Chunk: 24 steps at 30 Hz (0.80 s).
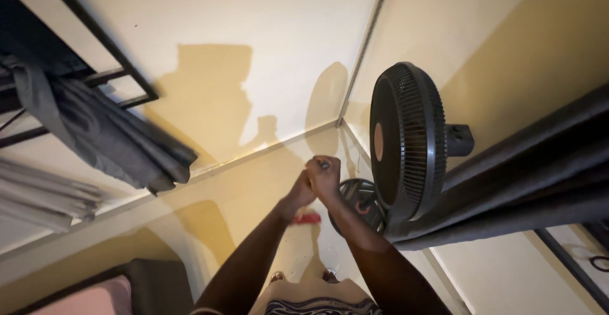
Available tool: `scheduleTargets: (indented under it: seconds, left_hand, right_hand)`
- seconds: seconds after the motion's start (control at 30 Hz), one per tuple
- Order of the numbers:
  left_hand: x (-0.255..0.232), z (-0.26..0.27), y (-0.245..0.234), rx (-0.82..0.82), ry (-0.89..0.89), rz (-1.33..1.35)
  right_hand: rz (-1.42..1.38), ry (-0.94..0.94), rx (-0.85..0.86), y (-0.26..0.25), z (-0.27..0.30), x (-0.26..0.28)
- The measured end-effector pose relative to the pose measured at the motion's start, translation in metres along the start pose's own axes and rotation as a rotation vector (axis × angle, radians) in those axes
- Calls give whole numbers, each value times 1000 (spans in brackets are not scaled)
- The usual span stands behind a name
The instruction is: Repairing or adjusting a stand fan with a small tool.
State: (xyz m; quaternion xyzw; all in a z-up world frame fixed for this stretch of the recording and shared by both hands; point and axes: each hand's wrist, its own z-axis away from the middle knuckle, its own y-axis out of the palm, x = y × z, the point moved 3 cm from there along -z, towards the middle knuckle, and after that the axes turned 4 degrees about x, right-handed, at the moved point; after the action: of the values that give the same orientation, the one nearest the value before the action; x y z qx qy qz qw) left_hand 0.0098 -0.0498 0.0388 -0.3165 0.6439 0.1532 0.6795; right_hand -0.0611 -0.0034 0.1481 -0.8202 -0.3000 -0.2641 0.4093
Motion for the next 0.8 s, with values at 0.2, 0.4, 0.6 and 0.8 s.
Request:
scheduleTargets:
  seconds: [0.2, 0.4, 0.6, 0.8]
  left_hand:
    - [-16, 4, -48, -140, -13, -173]
    - [96, 34, -36, -100, -113, -142]
    - [64, 78, 1, -211, -79, -147]
    - [63, 87, -8, -436, 230, -114]
  right_hand:
    - [-744, 393, -34, 43, 0, -22]
    - [-476, 155, 173, 65, 29, -8]
    - [-524, 223, 183, 47, 64, 11]
    - [-606, 209, 229, 42, 29, 46]
